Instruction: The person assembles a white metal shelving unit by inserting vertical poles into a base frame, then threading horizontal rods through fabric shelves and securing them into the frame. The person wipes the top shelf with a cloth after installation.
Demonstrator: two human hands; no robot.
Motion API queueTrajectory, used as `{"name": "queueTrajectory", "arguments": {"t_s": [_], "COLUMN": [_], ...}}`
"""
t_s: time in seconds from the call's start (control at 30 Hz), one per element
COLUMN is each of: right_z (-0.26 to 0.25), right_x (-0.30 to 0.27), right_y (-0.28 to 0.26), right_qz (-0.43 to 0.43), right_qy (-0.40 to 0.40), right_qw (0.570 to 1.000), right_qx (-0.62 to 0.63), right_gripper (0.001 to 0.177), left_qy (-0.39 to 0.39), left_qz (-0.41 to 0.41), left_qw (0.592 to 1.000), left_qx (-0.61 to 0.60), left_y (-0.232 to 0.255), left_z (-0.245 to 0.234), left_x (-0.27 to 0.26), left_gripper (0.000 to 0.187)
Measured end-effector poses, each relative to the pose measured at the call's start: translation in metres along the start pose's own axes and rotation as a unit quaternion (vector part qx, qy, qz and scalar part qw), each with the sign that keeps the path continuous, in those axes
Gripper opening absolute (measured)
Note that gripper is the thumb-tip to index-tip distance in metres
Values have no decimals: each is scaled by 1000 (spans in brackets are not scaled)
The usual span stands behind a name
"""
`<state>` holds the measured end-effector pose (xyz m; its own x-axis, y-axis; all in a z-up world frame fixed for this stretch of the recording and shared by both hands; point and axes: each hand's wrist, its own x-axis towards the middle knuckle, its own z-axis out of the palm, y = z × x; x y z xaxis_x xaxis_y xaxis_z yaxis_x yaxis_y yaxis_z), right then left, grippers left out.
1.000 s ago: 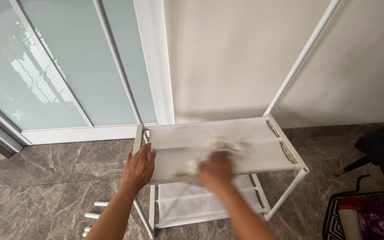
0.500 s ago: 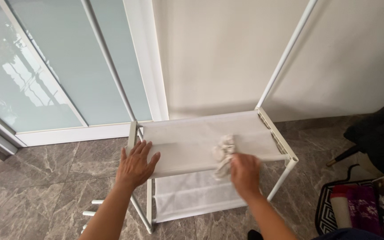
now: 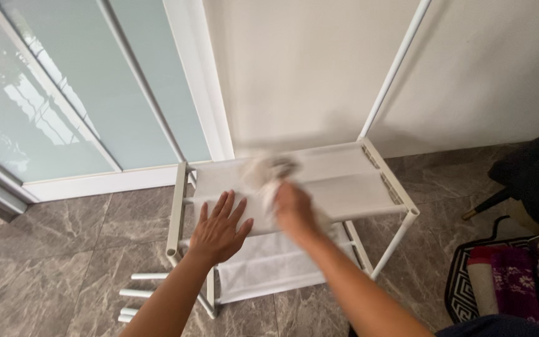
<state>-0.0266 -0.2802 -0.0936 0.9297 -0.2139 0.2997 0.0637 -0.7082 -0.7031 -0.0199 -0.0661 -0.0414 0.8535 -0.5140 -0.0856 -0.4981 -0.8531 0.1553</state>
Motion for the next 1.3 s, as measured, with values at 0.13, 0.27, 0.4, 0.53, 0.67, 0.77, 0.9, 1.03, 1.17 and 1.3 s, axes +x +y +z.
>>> {"name": "queueTrajectory", "arguments": {"t_s": [0.13,0.27,0.4,0.53,0.67,0.77,0.9,1.03,1.17,1.3], "right_z": [-16,-85,-141,-131,-75,-24,31,74,98,83], "right_x": [-18,-3,56,120,135,110,96,113,112,121], "right_y": [-26,3,28,16,-15,-32,-61,-107,-127,-81], "right_qz": [-212,-75,117,161,0,49,-136,2,-75,-274], "right_qy": [-67,-111,88,198,80,-188,-173,-323,-400,-223], "right_qw": [959,983,973,950,978,949,966,942,903,917], "right_qx": [-176,-127,-179,179,-191,-249,-136,-85,-140,-185], "right_gripper": [21,29,37,46,24,26,12,28,46,45], "left_qy": [-102,-64,-45,-53,-56,-36,-31,-34,15,-47], "left_qz": [-35,-23,-22,-17,-11,-5,3,-4,-7,-13], "left_qw": [993,997,999,998,998,999,999,997,995,997], "left_qx": [46,33,1,-4,-12,-31,-37,-74,-100,-57], "left_y": [-1,-3,-8,-12,-16,-21,-25,-27,-25,-27], "left_z": [-7,-5,-4,-6,-11,-10,-13,-16,-15,-7], "left_x": [5,2,0,1,-3,-8,-5,-5,-5,6], "left_gripper": [68,68,70,70,70,71,69,67,65,61]}}
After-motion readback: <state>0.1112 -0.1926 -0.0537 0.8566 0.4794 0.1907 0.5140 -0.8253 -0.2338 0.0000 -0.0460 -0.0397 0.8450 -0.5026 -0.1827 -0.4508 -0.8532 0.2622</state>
